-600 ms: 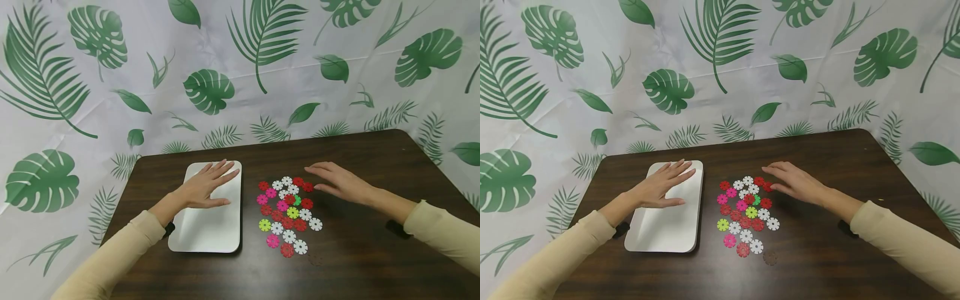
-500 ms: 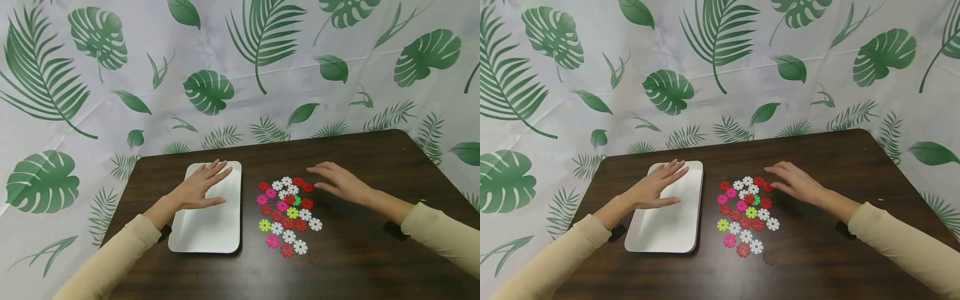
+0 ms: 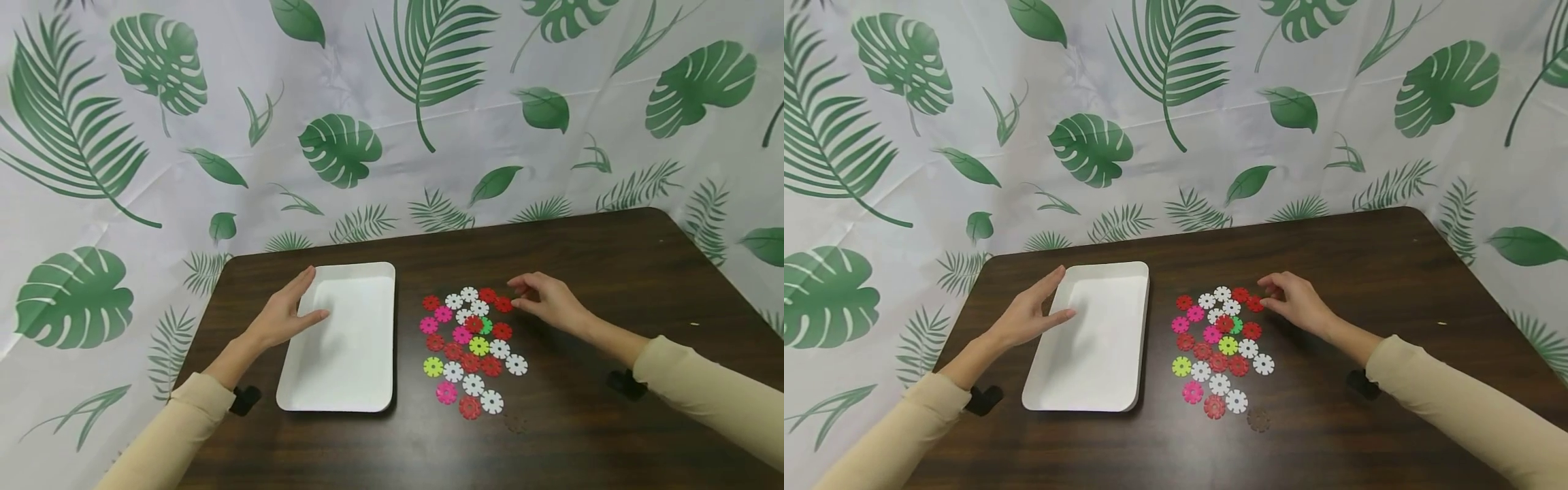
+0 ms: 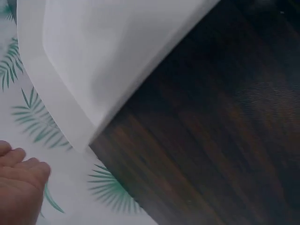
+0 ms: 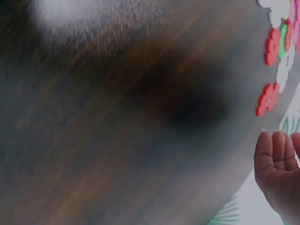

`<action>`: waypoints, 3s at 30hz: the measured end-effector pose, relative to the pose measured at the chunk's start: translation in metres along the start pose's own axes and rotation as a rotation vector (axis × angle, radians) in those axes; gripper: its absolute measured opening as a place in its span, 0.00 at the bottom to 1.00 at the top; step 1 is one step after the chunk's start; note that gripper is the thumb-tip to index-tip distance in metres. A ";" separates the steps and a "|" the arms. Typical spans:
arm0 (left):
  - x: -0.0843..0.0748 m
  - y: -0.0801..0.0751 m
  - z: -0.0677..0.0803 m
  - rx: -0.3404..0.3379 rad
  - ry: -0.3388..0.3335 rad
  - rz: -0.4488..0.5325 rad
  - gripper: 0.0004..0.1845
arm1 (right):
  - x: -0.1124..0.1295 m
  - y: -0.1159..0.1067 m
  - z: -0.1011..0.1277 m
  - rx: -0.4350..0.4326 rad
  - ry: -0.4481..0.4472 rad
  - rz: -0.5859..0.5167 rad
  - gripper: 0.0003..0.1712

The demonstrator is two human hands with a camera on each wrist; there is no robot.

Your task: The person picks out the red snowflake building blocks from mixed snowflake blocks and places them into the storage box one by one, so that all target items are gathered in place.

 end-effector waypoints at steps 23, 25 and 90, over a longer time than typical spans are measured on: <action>0.038 0.004 0.021 0.107 -0.345 0.228 0.40 | -0.006 0.020 -0.003 0.048 0.147 -0.009 0.18; 0.039 0.005 0.021 0.098 -0.348 0.248 0.38 | -0.007 0.022 -0.004 0.044 0.142 -0.005 0.18; 0.047 0.019 0.021 -0.032 -0.407 0.236 0.24 | 0.071 0.061 -0.072 0.154 0.423 -0.654 0.12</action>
Point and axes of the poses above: each hand's wrist, its own z-axis away from the middle knuckle, its own y-axis out of the palm, x = y × z, the point moved 3 cm from there along -z, towards the middle knuckle, and after that the axes turned 3 degrees about -z, right-handed, at the moved point
